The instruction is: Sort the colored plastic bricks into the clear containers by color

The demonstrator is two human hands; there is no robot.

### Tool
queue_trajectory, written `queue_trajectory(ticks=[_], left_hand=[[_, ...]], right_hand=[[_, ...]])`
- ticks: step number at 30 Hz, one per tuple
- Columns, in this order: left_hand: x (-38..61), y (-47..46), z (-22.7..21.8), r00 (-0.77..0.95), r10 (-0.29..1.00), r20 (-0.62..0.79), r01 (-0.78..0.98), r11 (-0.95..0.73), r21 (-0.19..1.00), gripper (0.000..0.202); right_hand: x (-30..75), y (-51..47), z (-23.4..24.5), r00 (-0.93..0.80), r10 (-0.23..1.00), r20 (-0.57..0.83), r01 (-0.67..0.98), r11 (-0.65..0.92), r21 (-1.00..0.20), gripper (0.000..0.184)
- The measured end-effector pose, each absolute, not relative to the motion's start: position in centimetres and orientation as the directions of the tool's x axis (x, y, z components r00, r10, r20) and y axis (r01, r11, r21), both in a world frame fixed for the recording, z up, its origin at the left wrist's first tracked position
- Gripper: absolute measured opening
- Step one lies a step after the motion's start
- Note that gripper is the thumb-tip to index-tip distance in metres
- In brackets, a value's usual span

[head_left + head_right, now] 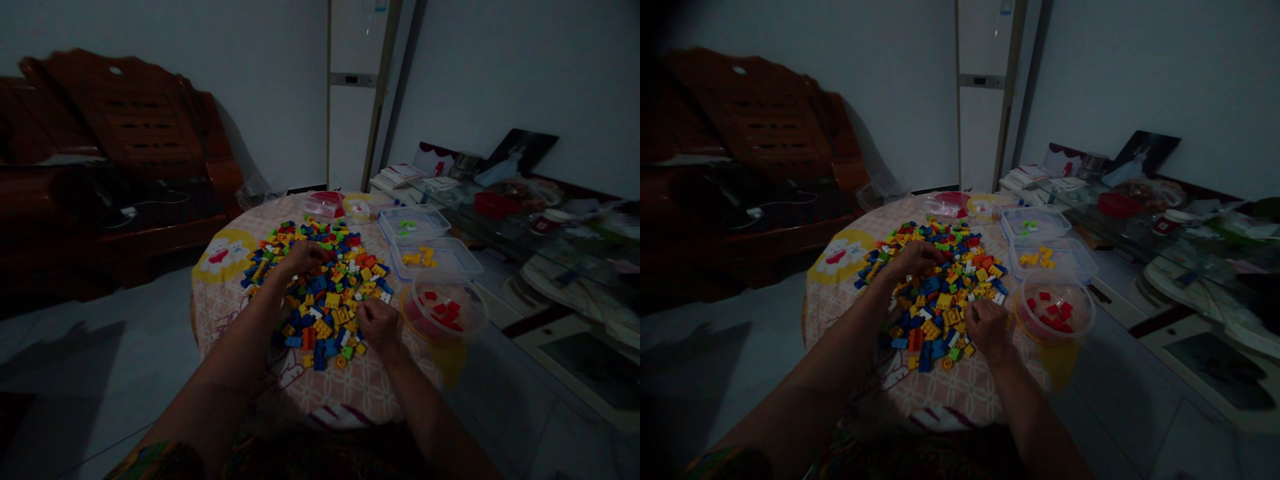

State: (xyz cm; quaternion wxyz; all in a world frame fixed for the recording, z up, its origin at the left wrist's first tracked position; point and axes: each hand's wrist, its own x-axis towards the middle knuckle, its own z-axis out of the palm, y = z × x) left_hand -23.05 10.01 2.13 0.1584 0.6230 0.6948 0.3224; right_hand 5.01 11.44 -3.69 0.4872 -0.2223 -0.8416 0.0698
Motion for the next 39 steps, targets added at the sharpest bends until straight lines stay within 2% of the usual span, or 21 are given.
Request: queue_trajectory(ticks=[5,10,17,23,26,29,34,39], left_hand=[[-24.0,9.1,1.6,-0.207,0.965,0.16,0.694,0.03,0.72,0.031],[-23.4,9.5,1.6,-0.189,0.973,0.13,0.71,0.044,0.703,0.029],[-21.8,10.5,1.8,-0.106,0.992,0.071,0.837,0.05,0.545,0.021],[-20.7,10.6,2.5,-0.003,0.999,0.047,0.921,-0.015,0.39,0.017],[-20.3,10.7,2.4,-0.009,0.999,0.046,0.933,-0.008,0.361,0.013],[-20.3,10.7,2.0,-0.029,0.997,0.077,0.876,-0.011,0.482,0.011],[-20.7,10.2,1.6,-0.123,0.991,0.052,0.608,0.034,0.793,0.03],[-20.5,10.2,1.8,-0.163,0.987,0.011,0.458,0.066,0.886,0.031]], right_hand=[[5.0,11.3,-3.4,-0.424,0.437,0.793,0.307,0.893,-0.328,0.032],[5.0,11.2,-3.3,-0.415,0.429,0.802,0.312,0.895,-0.318,0.033],[5.1,11.3,-3.4,-0.431,0.449,0.783,0.307,0.889,-0.341,0.031],[5.0,11.4,-3.6,-0.431,0.448,0.783,0.306,0.889,-0.34,0.031],[5.0,11.4,-3.6,-0.426,0.445,0.788,0.309,0.89,-0.336,0.031],[5.0,11.4,-3.7,-0.435,0.446,0.783,0.313,0.89,-0.332,0.031],[5.1,11.4,-3.6,-0.426,0.441,0.79,0.328,0.889,-0.319,0.03],[5.1,11.4,-3.4,-0.43,0.443,0.786,0.325,0.889,-0.323,0.029]])
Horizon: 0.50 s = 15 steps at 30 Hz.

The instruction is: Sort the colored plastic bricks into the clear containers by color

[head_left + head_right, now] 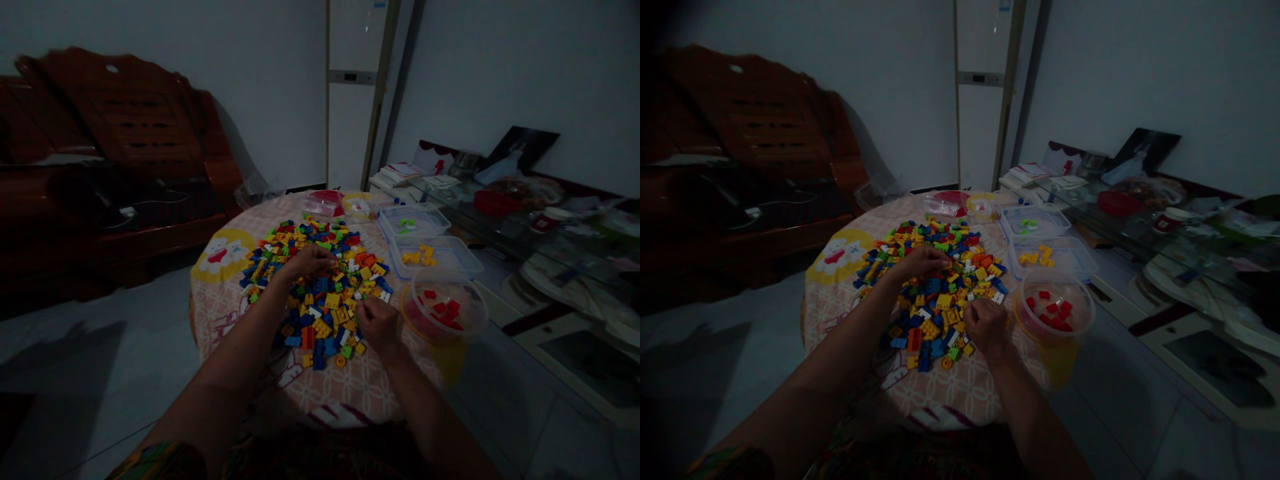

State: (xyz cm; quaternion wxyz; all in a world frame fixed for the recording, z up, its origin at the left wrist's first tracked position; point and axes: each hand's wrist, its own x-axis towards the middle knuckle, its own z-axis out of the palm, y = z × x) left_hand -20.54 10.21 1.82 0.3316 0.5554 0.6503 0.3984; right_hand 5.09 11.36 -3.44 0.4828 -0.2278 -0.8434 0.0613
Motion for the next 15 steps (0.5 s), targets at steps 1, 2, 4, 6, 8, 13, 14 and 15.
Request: queue_trajectory(ticks=[1,2,4,6,8,13,14,15], left_hand=[[-20.4,10.4,2.0,-0.184,0.983,0.002,0.447,0.082,0.891,0.029],[-20.2,10.7,2.1,-0.205,0.979,-0.009,0.435,0.099,0.895,0.027],[-19.5,11.7,2.6,-0.241,0.97,-0.022,0.411,0.123,0.903,0.023],[-18.3,13.1,3.3,-0.265,0.964,-0.023,0.384,0.127,0.915,0.018],[-16.4,15.0,3.9,-0.267,0.963,-0.026,0.348,0.122,0.929,0.013],[-10.4,19.9,5.2,-0.116,0.993,-0.009,0.06,0.016,0.998,0.015],[-9.5,20.5,5.4,-0.067,0.997,0.028,-0.025,-0.029,0.999,0.021],[-9.0,21.0,5.5,-0.028,0.997,0.071,-0.088,-0.073,0.993,0.027]], right_hand=[[5.1,11.4,-3.5,-0.432,0.445,0.785,0.323,0.889,-0.326,0.029],[5.1,11.4,-3.5,-0.435,0.446,0.782,0.321,0.889,-0.328,0.029],[5.0,11.4,-3.6,-0.438,0.448,0.78,0.318,0.888,-0.331,0.029],[5.0,11.5,-3.7,-0.432,0.449,0.782,0.316,0.888,-0.335,0.029],[4.9,11.6,-3.9,-0.422,0.447,0.789,0.312,0.888,-0.337,0.029],[5.0,11.6,-3.7,-0.417,0.455,0.787,0.313,0.884,-0.346,0.03],[5.0,11.6,-3.7,-0.417,0.457,0.785,0.316,0.883,-0.346,0.03],[5.0,11.6,-3.7,-0.416,0.458,0.786,0.32,0.882,-0.345,0.031]])
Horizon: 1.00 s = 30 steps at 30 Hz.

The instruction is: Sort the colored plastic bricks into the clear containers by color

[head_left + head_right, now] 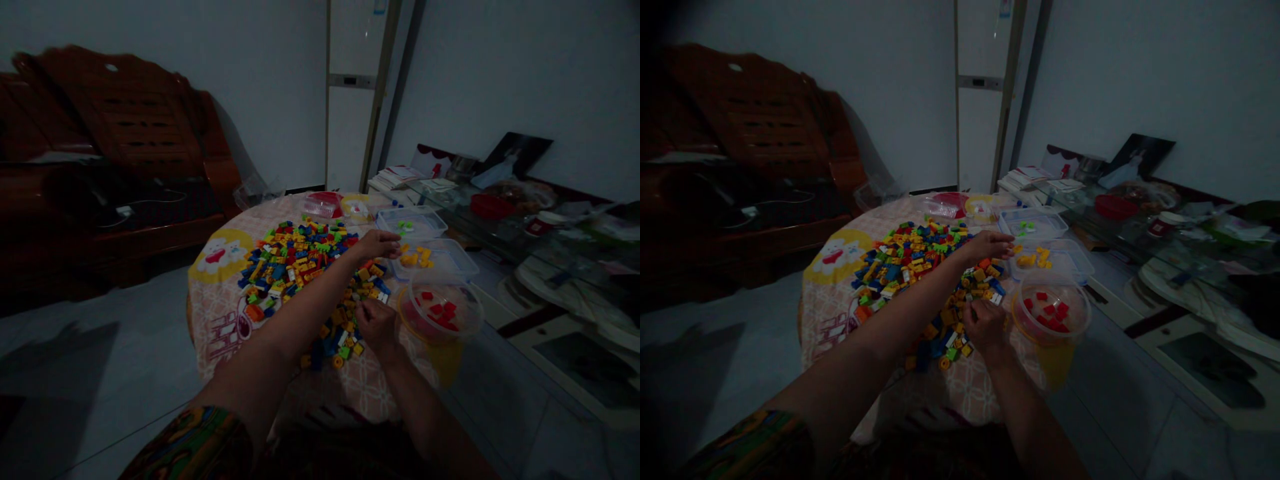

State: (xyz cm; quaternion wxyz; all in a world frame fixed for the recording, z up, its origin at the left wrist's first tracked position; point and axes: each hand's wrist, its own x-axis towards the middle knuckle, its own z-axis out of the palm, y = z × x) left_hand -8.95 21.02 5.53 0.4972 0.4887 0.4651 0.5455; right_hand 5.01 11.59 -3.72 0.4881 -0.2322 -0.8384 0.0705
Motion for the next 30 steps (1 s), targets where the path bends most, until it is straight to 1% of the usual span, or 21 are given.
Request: queue_trajectory(ticks=[1,3,5,8,9,11,12,14,16,18,24,27,30], left_hand=[[-8.7,21.3,5.6,-0.004,0.994,0.112,-0.124,-0.112,0.986,0.033],[-9.4,21.1,5.8,0.002,0.985,0.171,-0.1,-0.17,0.98,0.04],[-11.2,20.0,5.7,-0.021,0.981,0.192,0.019,-0.192,0.981,0.041],[-14.4,17.2,5.3,-0.096,0.98,0.173,0.302,-0.137,0.943,0.032],[-15.2,16.2,5.2,-0.119,0.981,0.154,0.421,-0.091,0.902,0.028],[-16.4,14.2,4.7,-0.152,0.979,0.136,0.632,-0.01,0.775,0.021],[-16.7,13.3,4.4,-0.153,0.981,0.122,0.705,0.022,0.709,0.019],[-16.9,12.0,3.8,-0.13,0.988,0.081,0.788,0.053,0.613,0.018],[-17.1,11.2,3.1,-0.108,0.993,0.054,0.826,0.059,0.56,0.021],[-17.5,10.7,2.5,-0.098,0.994,0.055,0.848,0.054,0.528,0.022],[-19.8,9.8,2.1,-0.14,0.985,0.1,0.829,0.062,0.556,0.026],[-20.0,9.6,2.3,-0.136,0.984,0.112,0.839,0.054,0.541,0.023],[-19.3,9.8,2.4,-0.148,0.986,0.082,0.859,0.087,0.505,0.014]], right_hand=[[5.0,11.6,-3.8,-0.412,0.461,0.786,0.326,0.88,-0.345,0.031],[5.1,11.6,-3.9,-0.407,0.469,0.784,0.333,0.875,-0.351,0.03],[5.1,11.7,-4.1,-0.407,0.479,0.777,0.327,0.871,-0.366,0.029],[5.0,11.6,-4.0,-0.403,0.481,0.779,0.322,0.871,-0.371,0.029],[5.0,11.5,-3.9,-0.402,0.476,0.782,0.324,0.873,-0.364,0.03],[5.0,11.5,-3.6,-0.4,0.464,0.791,0.327,0.878,-0.349,0.03],[4.9,11.4,-3.5,-0.399,0.457,0.795,0.326,0.881,-0.343,0.03],[4.9,11.4,-3.4,-0.397,0.449,0.801,0.324,0.885,-0.336,0.03],[5.0,11.4,-3.5,-0.4,0.452,0.797,0.322,0.884,-0.34,0.03],[5.0,11.5,-3.6,-0.405,0.459,0.791,0.315,0.882,-0.351,0.03],[4.9,11.4,-3.4,-0.399,0.451,0.798,0.295,0.887,-0.354,0.032],[4.9,11.4,-3.3,-0.395,0.444,0.804,0.293,0.89,-0.348,0.032],[4.9,11.3,-3.3,-0.395,0.449,0.802,0.297,0.888,-0.35,0.032]])
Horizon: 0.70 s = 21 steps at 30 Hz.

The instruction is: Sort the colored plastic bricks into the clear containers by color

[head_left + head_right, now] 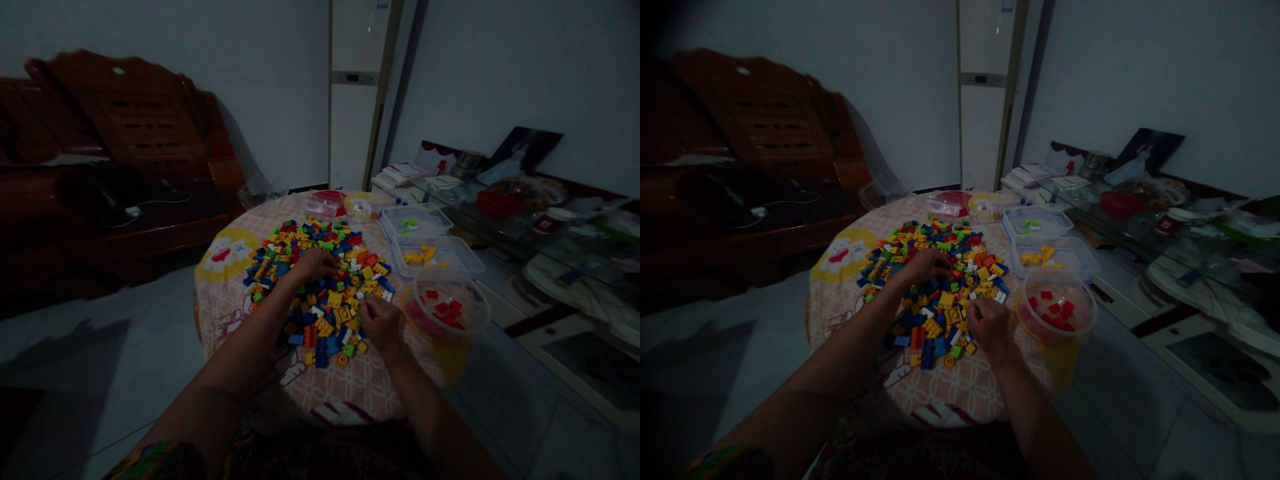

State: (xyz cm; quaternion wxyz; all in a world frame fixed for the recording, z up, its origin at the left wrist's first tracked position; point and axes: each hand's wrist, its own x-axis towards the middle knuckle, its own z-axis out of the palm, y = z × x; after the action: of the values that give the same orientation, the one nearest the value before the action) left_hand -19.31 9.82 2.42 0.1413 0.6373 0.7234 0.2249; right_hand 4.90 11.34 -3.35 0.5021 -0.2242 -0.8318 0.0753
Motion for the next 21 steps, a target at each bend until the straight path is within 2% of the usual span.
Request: queue_trajectory(ticks=[5,8,12,17,21], left_hand=[[-18.2,10.5,2.2,-0.256,0.965,0.062,0.888,0.21,0.41,0.013],[-18.2,10.5,2.1,-0.267,0.962,0.059,0.883,0.22,0.415,0.009],[-19.0,10.2,2.1,-0.231,0.969,0.086,0.812,0.143,0.566,0.012],[-19.6,10.2,1.7,-0.196,0.974,0.11,0.524,0.01,0.851,0.023],[-18.7,10.9,2.1,-0.222,0.97,0.099,0.342,-0.017,0.94,0.024]], right_hand=[[4.9,11.3,-3.4,-0.4,0.463,0.791,0.315,0.88,-0.356,0.031],[4.9,11.3,-3.3,-0.393,0.453,0.8,0.31,0.885,-0.349,0.032],[5.0,11.3,-3.2,-0.401,0.45,0.798,0.319,0.885,-0.339,0.031],[5.1,11.3,-3.2,-0.412,0.446,0.795,0.325,0.887,-0.329,0.031],[5.0,11.3,-3.4,-0.404,0.45,0.796,0.326,0.884,-0.335,0.031]])
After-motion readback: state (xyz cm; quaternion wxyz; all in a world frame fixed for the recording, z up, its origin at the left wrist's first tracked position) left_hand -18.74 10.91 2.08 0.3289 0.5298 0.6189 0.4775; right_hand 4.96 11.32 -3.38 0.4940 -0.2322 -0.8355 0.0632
